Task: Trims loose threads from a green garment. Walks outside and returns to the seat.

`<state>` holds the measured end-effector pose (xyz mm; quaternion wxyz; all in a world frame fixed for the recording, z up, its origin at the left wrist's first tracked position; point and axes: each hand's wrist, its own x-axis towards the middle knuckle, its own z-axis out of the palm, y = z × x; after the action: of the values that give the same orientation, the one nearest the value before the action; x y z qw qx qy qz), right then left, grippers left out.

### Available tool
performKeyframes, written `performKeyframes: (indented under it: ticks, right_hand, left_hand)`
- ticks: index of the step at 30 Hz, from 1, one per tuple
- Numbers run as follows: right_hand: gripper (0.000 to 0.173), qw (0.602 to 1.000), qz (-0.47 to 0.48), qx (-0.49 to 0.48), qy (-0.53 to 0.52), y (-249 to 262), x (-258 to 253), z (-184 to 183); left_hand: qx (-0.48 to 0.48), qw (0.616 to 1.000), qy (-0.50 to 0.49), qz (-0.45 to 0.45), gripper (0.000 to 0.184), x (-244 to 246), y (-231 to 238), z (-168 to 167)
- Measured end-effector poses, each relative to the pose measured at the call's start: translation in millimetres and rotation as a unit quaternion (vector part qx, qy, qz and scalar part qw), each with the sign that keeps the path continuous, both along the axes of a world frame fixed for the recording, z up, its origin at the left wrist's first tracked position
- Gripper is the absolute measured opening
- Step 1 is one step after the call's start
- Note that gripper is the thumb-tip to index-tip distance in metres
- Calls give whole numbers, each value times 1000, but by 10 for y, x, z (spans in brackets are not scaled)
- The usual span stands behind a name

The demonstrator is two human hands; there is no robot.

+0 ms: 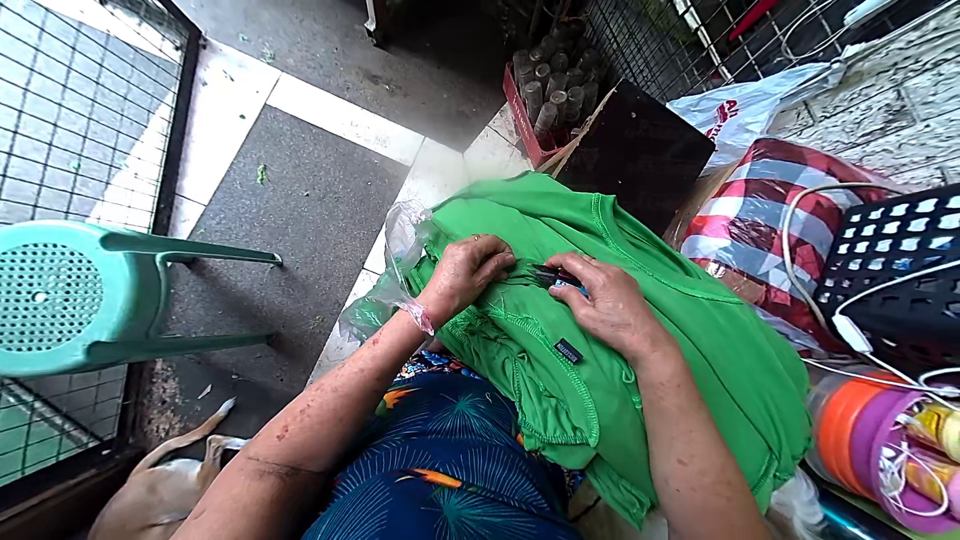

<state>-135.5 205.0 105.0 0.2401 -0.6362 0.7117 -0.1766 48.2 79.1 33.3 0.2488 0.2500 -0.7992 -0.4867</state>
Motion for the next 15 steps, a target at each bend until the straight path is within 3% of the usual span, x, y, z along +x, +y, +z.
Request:
performKeyframes:
  ticks: [11,15]
  right_hand:
    - [21,995,22,43,91,-158,176,22]
    - [18,995,34,22,91,-145,162,-17]
  left_hand:
    - [-14,1000,20,18,11,45,107,-7]
    - [60,997,46,23,12,47,98,-71]
